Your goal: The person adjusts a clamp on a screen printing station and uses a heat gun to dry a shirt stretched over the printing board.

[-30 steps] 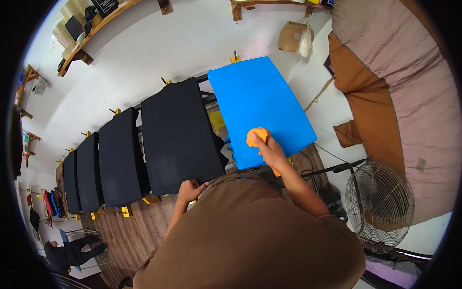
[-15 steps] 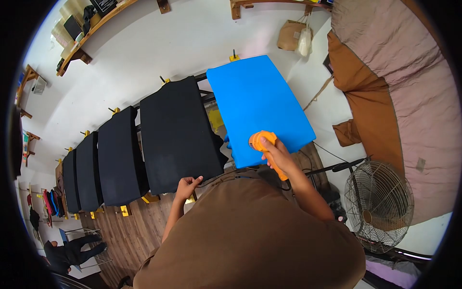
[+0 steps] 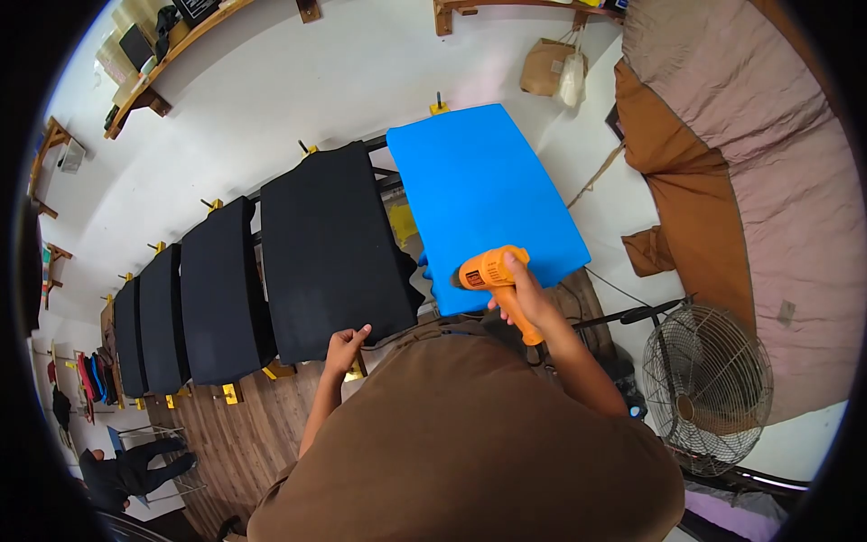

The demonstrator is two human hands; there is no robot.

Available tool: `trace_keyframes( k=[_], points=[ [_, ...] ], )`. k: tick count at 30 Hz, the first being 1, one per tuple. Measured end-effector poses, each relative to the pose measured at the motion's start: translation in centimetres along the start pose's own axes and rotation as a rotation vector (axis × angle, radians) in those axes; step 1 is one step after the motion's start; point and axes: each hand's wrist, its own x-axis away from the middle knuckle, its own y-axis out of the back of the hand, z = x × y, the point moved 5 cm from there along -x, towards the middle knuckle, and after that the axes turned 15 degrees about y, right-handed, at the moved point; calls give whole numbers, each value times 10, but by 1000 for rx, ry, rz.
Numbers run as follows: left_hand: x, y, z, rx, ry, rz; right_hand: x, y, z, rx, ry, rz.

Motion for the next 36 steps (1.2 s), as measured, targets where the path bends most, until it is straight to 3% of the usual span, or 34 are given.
trace_keyframes(
  k=[1,3,7,10,12,18,25,31,33,34,36],
  points=[
    [1,0,-1,36,2,6,2,-4,0,1,-1,-2],
    [2,-1,-2,74,3,11,3,-10,11,399,209,-81],
    [3,0,-3,34,-24,-13,1,-4,7,397,125,-60],
    [4,1,-5,6,-29,-29,6,-6,9,225,69,-16],
    [3,0,-4,8,-33,-43,9,-9,12,453,122,-69],
    [15,2,-14,-172,-82,-168,15,-17,5,427,60,-42],
    [28,-2,-22,-434,-116,-264,8,-18,-3,334,144,-137],
    [32,-12,-18,-732,-160,-327,9,-15,-6,469,147,-206],
    [31,-12,-16,-786,-179,-353,8,-19,-14,90,43,-59],
    [30,-12,-14,-786,-173,-345,10,-24,-13,90,45,-57],
    [32,-11,-13,-787,-163,-335,16,-31,0,533,267,-174]
  ],
)
